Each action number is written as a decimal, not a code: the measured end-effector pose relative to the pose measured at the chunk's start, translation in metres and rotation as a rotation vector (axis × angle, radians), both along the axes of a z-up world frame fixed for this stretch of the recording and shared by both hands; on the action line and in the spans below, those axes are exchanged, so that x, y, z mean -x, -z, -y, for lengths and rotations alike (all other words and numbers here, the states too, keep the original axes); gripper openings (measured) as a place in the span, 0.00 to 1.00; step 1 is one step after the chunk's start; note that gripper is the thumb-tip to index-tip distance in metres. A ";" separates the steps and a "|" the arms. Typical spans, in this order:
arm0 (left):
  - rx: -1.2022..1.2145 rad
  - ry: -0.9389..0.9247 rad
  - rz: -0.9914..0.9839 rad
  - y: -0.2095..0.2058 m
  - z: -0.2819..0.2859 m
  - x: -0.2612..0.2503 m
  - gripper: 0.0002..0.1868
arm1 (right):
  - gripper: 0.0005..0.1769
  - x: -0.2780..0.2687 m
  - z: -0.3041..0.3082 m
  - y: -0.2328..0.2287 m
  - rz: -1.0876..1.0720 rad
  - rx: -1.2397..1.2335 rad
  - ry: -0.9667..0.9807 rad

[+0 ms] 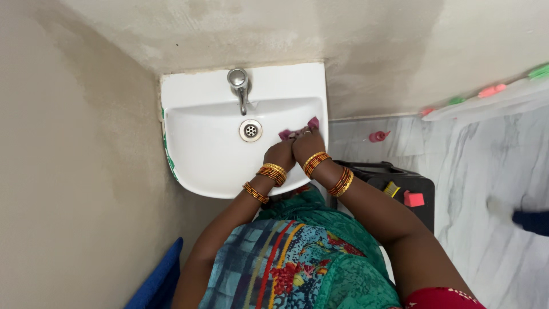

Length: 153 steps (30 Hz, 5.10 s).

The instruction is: The person scrubs a white wall-mounted sink using a purple cloth. They wipe the basin, the faucet, and the surrounding edges repeatedly. The person rinses the cloth under the running tap multiple times to clean it before continuing to wipe the sink surfaces.

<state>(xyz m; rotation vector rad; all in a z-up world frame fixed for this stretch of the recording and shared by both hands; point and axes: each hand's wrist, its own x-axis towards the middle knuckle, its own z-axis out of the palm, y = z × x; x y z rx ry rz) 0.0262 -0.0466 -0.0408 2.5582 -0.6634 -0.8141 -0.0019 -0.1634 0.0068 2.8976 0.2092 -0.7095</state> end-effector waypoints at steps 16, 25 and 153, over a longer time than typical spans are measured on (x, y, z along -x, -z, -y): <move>0.221 0.014 0.059 0.026 0.040 -0.016 0.44 | 0.31 -0.020 0.029 0.049 0.321 0.162 0.060; 0.340 0.097 0.064 0.017 0.040 -0.021 0.46 | 0.35 -0.012 0.020 0.018 0.293 0.230 0.107; -0.345 0.057 0.225 0.024 -0.045 -0.050 0.43 | 0.25 -0.071 -0.057 0.063 0.419 -0.155 0.021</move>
